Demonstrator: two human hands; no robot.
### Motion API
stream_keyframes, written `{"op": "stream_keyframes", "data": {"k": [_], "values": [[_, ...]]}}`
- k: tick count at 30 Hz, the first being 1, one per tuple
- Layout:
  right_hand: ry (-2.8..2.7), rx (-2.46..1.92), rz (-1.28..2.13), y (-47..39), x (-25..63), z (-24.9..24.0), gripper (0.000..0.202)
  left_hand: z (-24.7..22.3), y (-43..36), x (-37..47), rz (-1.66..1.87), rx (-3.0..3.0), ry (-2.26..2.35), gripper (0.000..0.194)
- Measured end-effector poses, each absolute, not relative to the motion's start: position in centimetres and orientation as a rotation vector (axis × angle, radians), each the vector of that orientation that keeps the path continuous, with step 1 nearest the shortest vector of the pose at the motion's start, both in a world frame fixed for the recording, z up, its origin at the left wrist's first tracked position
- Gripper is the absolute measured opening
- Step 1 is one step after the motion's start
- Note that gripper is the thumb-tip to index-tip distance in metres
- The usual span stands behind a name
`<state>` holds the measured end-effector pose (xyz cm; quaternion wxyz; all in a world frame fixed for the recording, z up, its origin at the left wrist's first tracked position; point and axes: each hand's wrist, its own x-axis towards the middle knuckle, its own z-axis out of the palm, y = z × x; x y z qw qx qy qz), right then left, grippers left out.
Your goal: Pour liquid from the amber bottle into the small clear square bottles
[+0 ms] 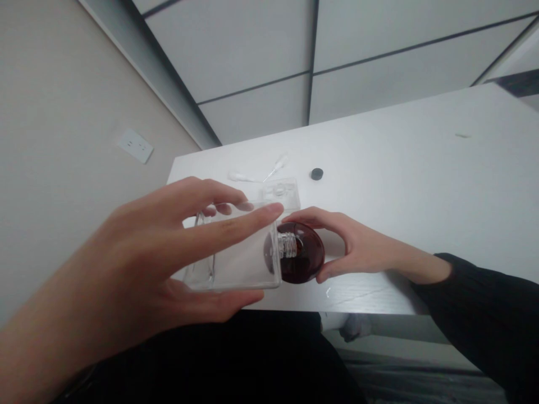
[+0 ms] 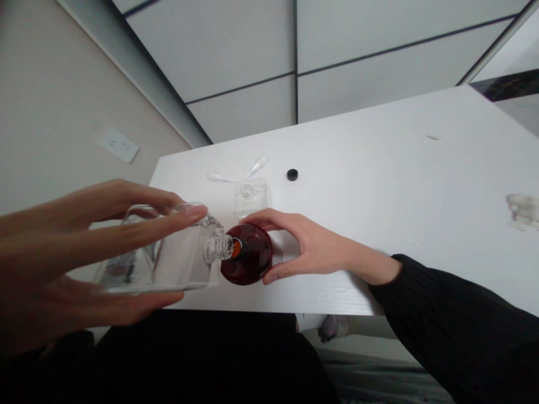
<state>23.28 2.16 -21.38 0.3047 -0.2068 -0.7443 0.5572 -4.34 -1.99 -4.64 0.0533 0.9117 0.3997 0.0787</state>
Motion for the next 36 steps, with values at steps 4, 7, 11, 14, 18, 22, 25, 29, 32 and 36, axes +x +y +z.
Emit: {"op": "stream_keyframes", "data": {"k": [4,7,11,14,18,22,25,29,32,36], "values": [[-1.962,-0.551,1.48,2.14,23.25,-21.48,0.079,-4.78,-1.94,-4.49,0.253,2.778,1.207,0.053],[-1.945,-0.526,1.499,2.14,23.23,-21.6,0.079,-4.87,-1.89,-4.67,0.257,2.792,1.189,0.051],[-1.945,-0.525,1.504,2.17,23.25,-21.72,0.08,-4.84,-1.93,-4.72,0.257,2.796,1.189,0.053],[-1.942,-0.521,1.51,2.19,23.26,-21.71,0.079,-4.83,-2.0,-4.71,0.263,2.791,1.203,0.053],[-1.939,-0.526,1.515,2.2,23.25,-21.6,0.08,-4.94,-1.97,-4.79,0.259,2.785,1.201,0.053],[-1.943,-0.522,1.506,2.23,23.24,-21.58,0.079,-4.95,-1.88,-4.84,0.251,2.788,1.199,0.052],[-1.944,-0.513,1.507,2.26,23.25,-21.67,0.079,-4.82,-1.89,-4.75,0.246,2.786,1.202,0.052],[-1.925,-0.487,1.509,2.27,23.22,-21.74,0.078,-4.48,-2.01,-4.36,0.248,2.759,1.215,0.051],[-1.93,-0.479,1.488,2.25,23.18,-21.68,0.077,-4.2,-2.05,-4.01,0.225,2.728,1.233,0.05],[-1.946,-0.504,1.483,2.19,23.15,-21.55,0.079,-3.99,-1.87,-3.95,0.213,2.745,1.214,0.049]]}}
